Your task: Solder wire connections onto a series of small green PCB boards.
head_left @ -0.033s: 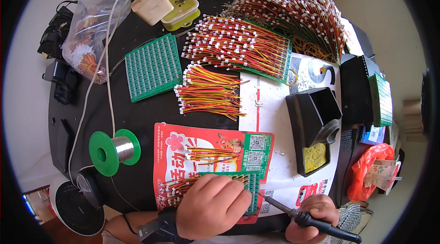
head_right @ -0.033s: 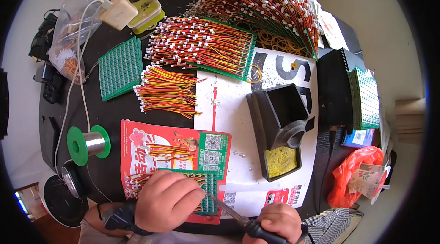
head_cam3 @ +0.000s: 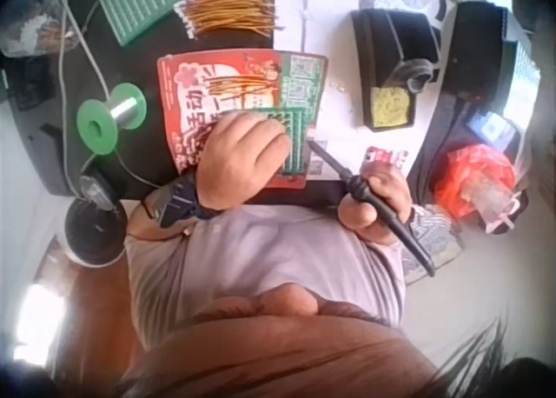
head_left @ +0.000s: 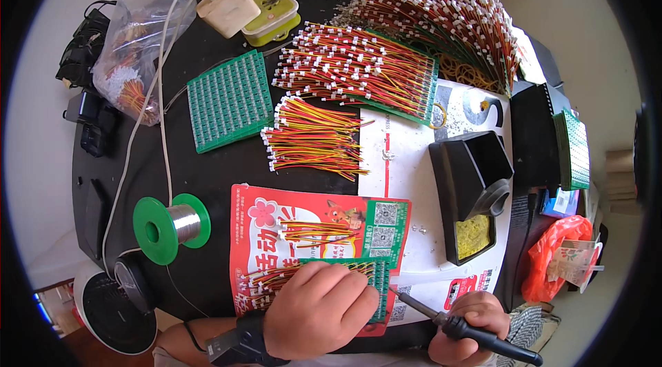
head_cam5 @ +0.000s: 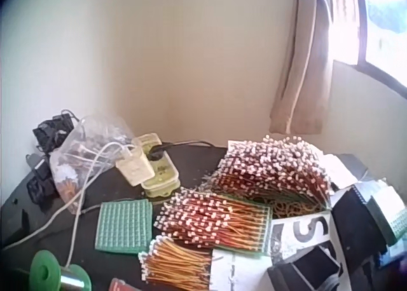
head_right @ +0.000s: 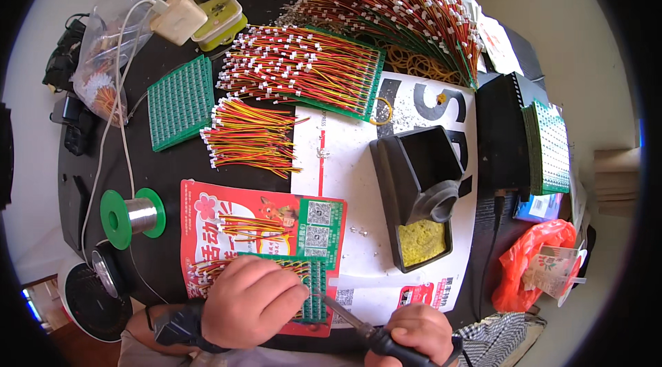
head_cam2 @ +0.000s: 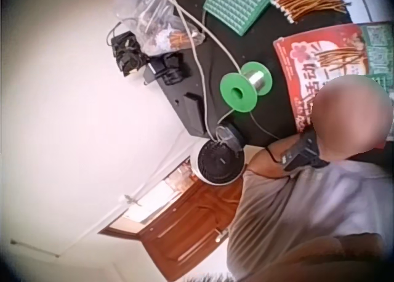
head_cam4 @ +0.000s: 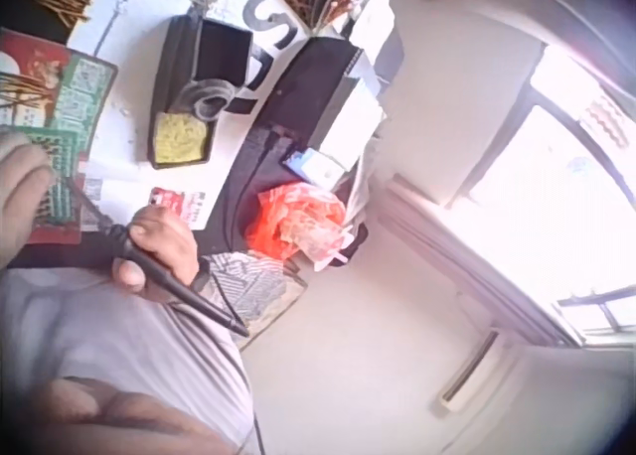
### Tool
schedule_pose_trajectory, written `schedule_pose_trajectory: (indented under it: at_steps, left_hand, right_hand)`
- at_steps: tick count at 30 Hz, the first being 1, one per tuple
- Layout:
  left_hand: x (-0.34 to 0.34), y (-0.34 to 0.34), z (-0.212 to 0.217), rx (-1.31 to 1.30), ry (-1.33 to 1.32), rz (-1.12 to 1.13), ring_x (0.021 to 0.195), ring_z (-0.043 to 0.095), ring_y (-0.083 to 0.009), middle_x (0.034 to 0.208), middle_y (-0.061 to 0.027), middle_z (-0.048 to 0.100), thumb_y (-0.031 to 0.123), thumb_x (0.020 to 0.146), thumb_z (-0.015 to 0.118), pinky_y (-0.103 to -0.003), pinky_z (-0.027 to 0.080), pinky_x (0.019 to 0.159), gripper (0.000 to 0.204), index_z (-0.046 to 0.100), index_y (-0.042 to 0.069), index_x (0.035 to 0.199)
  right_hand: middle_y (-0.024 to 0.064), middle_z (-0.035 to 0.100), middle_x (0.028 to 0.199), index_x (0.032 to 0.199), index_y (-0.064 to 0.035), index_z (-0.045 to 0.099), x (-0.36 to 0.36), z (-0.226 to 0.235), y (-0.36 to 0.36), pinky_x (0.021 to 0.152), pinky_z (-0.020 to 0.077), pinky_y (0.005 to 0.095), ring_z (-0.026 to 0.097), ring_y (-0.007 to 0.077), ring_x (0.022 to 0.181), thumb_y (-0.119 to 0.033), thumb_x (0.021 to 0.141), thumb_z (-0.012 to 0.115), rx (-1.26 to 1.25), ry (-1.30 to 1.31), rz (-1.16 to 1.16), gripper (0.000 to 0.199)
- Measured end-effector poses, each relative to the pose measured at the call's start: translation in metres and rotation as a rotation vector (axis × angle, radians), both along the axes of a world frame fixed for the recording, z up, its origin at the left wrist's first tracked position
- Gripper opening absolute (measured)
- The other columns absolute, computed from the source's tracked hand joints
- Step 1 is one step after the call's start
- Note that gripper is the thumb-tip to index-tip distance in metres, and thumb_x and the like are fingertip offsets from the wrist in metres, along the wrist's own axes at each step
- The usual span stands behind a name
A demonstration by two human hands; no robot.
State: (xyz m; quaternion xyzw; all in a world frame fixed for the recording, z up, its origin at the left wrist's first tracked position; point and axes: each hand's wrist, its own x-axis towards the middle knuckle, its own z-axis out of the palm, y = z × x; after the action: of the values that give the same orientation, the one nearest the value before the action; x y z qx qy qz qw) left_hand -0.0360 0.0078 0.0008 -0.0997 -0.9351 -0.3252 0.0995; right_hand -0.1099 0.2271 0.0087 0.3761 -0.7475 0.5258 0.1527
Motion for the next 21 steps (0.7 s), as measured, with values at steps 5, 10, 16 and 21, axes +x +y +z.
schedule_pose_trajectory:
  at_steps: [5,10,16,21]
  left_hand:
    - [0.005,-0.005,0.01,0.029,0.017,0.052,0.083,0.064,-0.0259,0.09,-0.0064,0.066,0.008,0.072,0.074,-0.038,0.051,0.07,0.019,0.073,0.005,0.091]
    - [0.008,0.004,0.014,0.065,-0.007,0.133,0.077,0.062,-0.0258,0.083,-0.0055,0.063,0.004,0.073,0.074,-0.039,0.051,0.069,0.017,0.074,0.005,0.09]
    - [0.013,0.011,0.002,0.018,0.02,0.233,0.076,0.062,-0.0263,0.087,-0.0062,0.064,0.005,0.076,0.073,-0.04,0.051,0.068,0.014,0.074,0.005,0.09]
    - [0.009,0.012,0.002,0.029,-0.009,0.236,0.072,0.061,-0.0262,0.083,-0.0061,0.063,0.005,0.075,0.073,-0.039,0.051,0.065,0.012,0.074,0.004,0.087]
  right_hand:
    - [0.0203,0.062,0.077,0.121,0.0108,0.055,-0.006,0.005,0.009,0.053,0.0478,0.0372,0.057,0.025,0.056,-0.028,0.1,0.063,0.102,-0.136,0.22,0.045]
    - [0.0183,0.06,0.079,0.115,0.0062,0.057,0.005,-0.001,0.004,0.063,0.0501,0.0404,0.059,0.0258,0.066,-0.032,0.1,0.064,0.02,-0.074,0.055,0.041]
    - [0.0139,0.056,0.073,0.096,0.0036,0.058,0.011,0.006,-0.002,0.06,0.0459,0.0387,0.053,0.0228,0.06,-0.023,0.096,0.064,0.037,-0.159,0.047,0.027]
    - [0.0128,0.055,0.071,0.093,0.0018,0.057,0.007,0.01,-0.012,0.062,0.0451,0.0404,0.052,0.0227,0.06,-0.016,0.091,0.065,0.091,-0.205,0.065,0.02]
